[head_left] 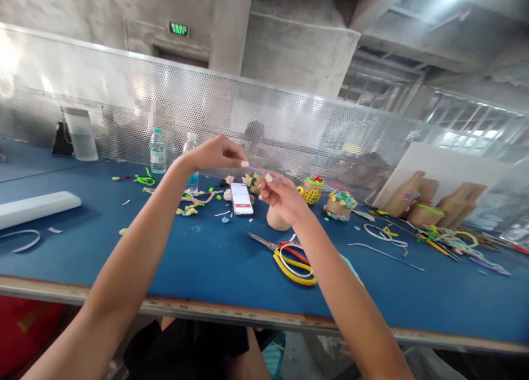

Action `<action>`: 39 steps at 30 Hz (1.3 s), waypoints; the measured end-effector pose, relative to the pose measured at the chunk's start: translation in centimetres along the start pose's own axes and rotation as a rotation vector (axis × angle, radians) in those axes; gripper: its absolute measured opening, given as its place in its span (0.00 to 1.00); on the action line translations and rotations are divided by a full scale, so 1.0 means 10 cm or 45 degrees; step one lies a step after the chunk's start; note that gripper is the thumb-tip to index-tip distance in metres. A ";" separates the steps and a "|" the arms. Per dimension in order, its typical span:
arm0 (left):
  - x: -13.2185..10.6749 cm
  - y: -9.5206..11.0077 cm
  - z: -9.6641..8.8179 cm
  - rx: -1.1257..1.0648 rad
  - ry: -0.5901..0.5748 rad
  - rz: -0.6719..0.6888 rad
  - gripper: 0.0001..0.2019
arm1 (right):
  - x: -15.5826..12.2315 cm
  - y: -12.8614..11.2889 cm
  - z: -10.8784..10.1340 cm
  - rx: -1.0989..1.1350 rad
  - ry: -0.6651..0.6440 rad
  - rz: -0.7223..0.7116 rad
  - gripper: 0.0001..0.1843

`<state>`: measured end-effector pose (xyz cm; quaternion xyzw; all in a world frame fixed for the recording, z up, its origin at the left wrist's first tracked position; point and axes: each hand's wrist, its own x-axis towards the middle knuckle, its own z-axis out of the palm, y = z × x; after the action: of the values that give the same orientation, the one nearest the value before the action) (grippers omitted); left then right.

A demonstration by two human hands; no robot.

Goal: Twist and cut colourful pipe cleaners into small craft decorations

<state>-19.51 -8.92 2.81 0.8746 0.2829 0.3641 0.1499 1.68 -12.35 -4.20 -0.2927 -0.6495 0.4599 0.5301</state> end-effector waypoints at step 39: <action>-0.47 -0.45 1.13 0.211 0.015 -0.073 0.20 | -0.21 0.70 -0.40 -0.704 0.539 -0.237 0.15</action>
<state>-15.76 -8.83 -9.72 0.8733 0.3379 0.3403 0.0856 5.28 -10.20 -11.42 -0.4535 -0.6489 0.1459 0.5933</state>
